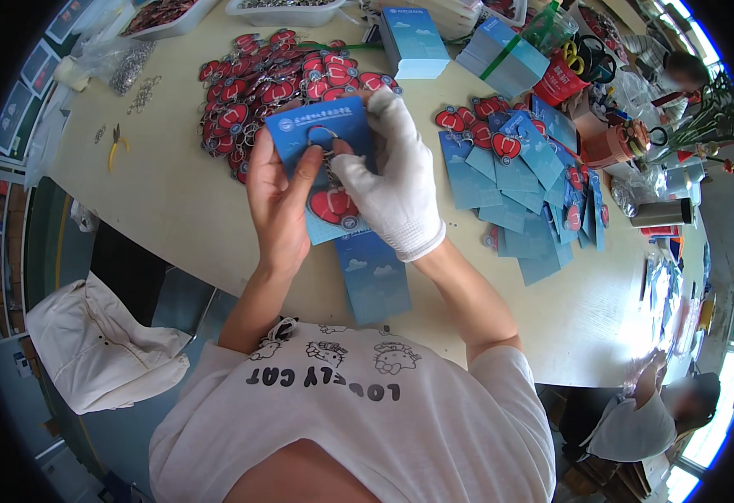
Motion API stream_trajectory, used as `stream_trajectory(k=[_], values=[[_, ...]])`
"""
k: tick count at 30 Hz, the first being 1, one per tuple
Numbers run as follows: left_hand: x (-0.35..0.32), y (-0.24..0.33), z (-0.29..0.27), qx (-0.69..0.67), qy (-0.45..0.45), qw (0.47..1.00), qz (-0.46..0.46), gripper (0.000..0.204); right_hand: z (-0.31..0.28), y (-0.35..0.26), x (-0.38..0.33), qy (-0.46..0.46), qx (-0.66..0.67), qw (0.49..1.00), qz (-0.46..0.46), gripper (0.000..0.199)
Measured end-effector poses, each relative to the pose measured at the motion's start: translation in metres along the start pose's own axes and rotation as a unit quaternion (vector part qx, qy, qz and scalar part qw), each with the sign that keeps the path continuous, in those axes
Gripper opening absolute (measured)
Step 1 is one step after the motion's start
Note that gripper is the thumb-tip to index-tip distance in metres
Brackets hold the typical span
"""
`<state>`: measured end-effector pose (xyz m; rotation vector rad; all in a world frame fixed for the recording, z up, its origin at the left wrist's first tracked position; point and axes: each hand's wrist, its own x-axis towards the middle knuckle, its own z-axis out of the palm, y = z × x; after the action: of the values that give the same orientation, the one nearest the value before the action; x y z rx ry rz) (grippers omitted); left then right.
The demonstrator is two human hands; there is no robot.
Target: The person repeatedly picks up a red heart-shaped keychain and a blue card, inserts the keychain through a hole in the card, and places the assembled unit on the table. This process is repeated continuously throughout the clip.
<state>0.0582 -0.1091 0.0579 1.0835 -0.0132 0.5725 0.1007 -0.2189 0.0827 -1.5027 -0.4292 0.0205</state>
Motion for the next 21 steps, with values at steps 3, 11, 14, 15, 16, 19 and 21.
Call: stream_trajectory(k=[3,11,14,15,16,19,21], values=[[-0.009,-0.030,-0.007,0.030,-0.065,0.997,-0.007,0.042,-0.018,0.009,-0.007,-0.011,0.037,0.999,0.027,0.053],[-0.043,-0.017,-0.053,0.603,-0.182,0.772,0.083,0.057,-0.220,-0.017,-0.012,0.135,-0.279,0.950,0.025,0.048],[-0.061,-0.029,-0.064,0.545,-0.195,0.815,-0.006,0.054,-0.240,0.011,-0.004,0.235,-0.674,0.699,0.036,0.052],[-0.062,-0.031,-0.063,0.510,-0.199,0.836,-0.024,0.053,-0.224,0.016,0.002,0.227,-0.783,0.579,-0.029,0.055],[-0.060,-0.030,-0.060,0.463,-0.206,0.859,-0.073,0.047,-0.209,0.020,0.008,0.199,-0.767,0.609,-0.030,0.052],[-0.061,-0.038,-0.063,0.345,-0.173,0.907,-0.168,0.040,-0.163,0.037,0.027,0.132,-0.721,0.677,-0.063,0.042],[-0.064,-0.038,-0.066,0.291,-0.153,0.926,-0.185,0.038,-0.131,0.049,0.043,0.060,-0.628,0.758,-0.162,0.029]])
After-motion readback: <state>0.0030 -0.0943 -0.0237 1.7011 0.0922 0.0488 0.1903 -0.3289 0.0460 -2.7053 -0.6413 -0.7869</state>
